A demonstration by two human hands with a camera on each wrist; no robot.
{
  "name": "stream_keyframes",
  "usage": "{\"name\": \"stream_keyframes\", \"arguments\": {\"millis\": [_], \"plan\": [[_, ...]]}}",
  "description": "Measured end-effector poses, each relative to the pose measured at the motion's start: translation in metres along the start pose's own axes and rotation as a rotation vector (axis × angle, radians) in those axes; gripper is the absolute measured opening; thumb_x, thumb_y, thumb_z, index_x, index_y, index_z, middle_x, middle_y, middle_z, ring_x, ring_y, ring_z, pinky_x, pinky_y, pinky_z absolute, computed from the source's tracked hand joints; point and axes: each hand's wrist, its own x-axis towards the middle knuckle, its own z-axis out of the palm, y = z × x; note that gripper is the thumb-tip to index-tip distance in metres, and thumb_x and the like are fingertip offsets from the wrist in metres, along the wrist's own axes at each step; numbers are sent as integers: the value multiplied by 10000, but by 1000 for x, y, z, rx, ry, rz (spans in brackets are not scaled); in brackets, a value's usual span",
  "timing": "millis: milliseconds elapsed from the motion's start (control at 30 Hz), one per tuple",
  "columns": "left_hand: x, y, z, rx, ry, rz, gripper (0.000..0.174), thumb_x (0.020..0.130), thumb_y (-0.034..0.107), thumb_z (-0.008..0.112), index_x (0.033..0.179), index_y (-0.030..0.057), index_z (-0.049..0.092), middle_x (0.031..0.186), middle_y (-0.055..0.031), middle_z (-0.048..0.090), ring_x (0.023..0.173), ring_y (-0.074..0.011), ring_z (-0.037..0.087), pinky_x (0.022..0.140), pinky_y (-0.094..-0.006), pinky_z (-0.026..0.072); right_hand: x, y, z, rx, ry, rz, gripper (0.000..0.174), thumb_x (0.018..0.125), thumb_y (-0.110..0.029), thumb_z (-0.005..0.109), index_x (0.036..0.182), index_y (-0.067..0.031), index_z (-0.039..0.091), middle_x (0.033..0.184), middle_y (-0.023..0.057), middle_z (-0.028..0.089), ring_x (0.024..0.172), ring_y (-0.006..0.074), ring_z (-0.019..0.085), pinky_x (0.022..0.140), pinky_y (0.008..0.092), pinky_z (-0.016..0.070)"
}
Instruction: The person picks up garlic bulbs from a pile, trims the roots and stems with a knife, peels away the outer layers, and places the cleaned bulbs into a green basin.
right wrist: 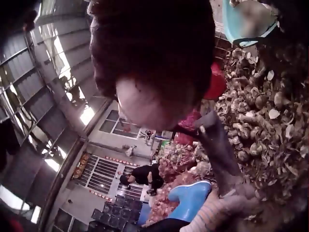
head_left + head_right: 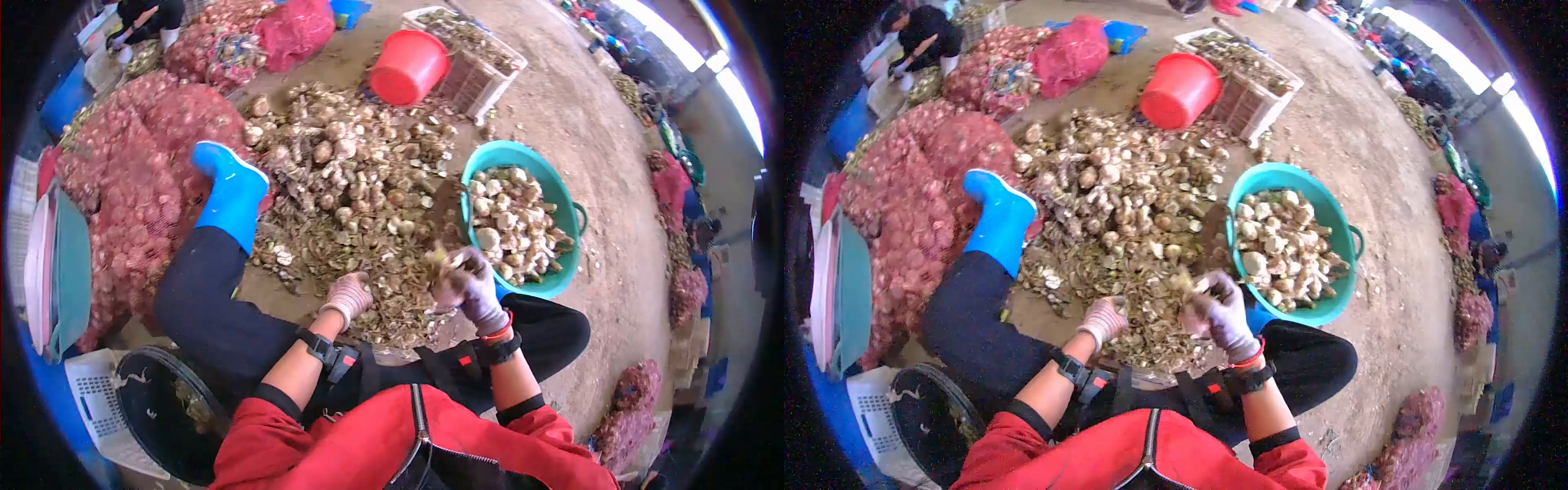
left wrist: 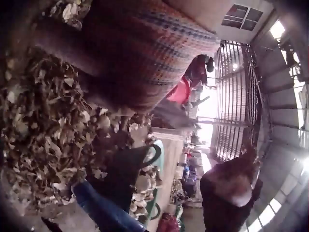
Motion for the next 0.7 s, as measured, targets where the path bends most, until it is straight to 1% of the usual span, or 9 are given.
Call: {"name": "stream_keyframes", "arguments": {"millis": [100, 167, 200, 300, 333, 433, 467, 600, 700], "plan": [[-1, 18, 2, -276, 50, 167, 406, 702, 204, 594, 1077, 49, 582, 942, -164, 634, 838, -290, 602, 772, -334, 464, -1, -34, -30, -15, 233, -140, 151, 771, -61, 597, 906, -39, 534, 810, 36, 593, 691, 106, 559, 614, 220, 449], [-14, 28, -2, -432, 66, 174, 310, 690, 143, 602, 974, 18, 599, 746, -113, 631, 645, -206, 574, 636, -312, 463, 12, -26, -75, -185, 421, -269, 279, 777, -104, 588, 1031, -14, 514, 956, 95, 567, 829, 172, 554, 707, 265, 447], [-30, 37, -10, -457, 76, 164, 286, 678, 126, 607, 942, 17, 602, 714, -100, 614, 616, -189, 556, 605, -310, 457, 16, -18, -104, -762, 614, -357, 412, 784, -195, 592, 1124, 4, 471, 1097, 158, 494, 1008, 256, 482, 838, 358, 400], [-12, 20, 8, -383, 119, 256, 269, 647, 104, 625, 903, 24, 597, 649, -68, 572, 557, -168, 520, 537, -311, 441, 6, -24, -123, -1144, 709, -203, 519, 769, -320, 597, 1187, -59, 435, 1153, 203, 439, 1133, 349, 373, 935, 434, 314], [-19, 27, 10, -427, 89, 179, 297, 627, 100, 627, 915, 35, 598, 645, -71, 574, 559, -166, 519, 542, -310, 441, 13, -15, -133, -1082, 788, -38, 568, 751, -367, 601, 1214, -91, 421, 1184, 218, 423, 1135, 365, 377, 942, 427, 314], [-1, 2, 37, -254, 148, 233, 304, 626, 127, 628, 917, 43, 606, 655, -71, 596, 572, -171, 536, 571, -298, 449, 23, 25, -161, -1066, 642, 43, 610, 742, -409, 589, 1236, -96, 416, 1202, 244, 438, 1125, 384, 410, 950, 420, 324], [1, -1, 37, -306, -8, 212, 314, 634, 155, 630, 926, 42, 611, 690, -77, 616, 600, -183, 553, 597, -304, 457, 23, 26, -159, -998, 598, 138, 623, 741, -419, 585, 1238, -80, 424, 1190, 235, 458, 1134, 381, 410, 953, 415, 327], [8, 4, 48, -284, -48, 157, 292, 662, 160, 605, 927, 38, 620, 696, -88, 622, 609, -188, 556, 612, -299, 459, 38, 59, -172, -728, 440, 251, 572, 750, -388, 597, 1164, -10, 485, 1114, 228, 526, 1071, 310, 483, 903, 364, 376], [-4, 33, 42, -275, -23, 131, 268, 605, 90, 620, 860, 17, 583, 682, 12, 562, 603, -110, 494, 588, -246, 429, 65, 78, -161, -388, 347, 264, 535, 760, -367, 599, 1131, 6, 502, 1072, 197, 553, 1004, 258, 525, 851, 334, 408]]}}
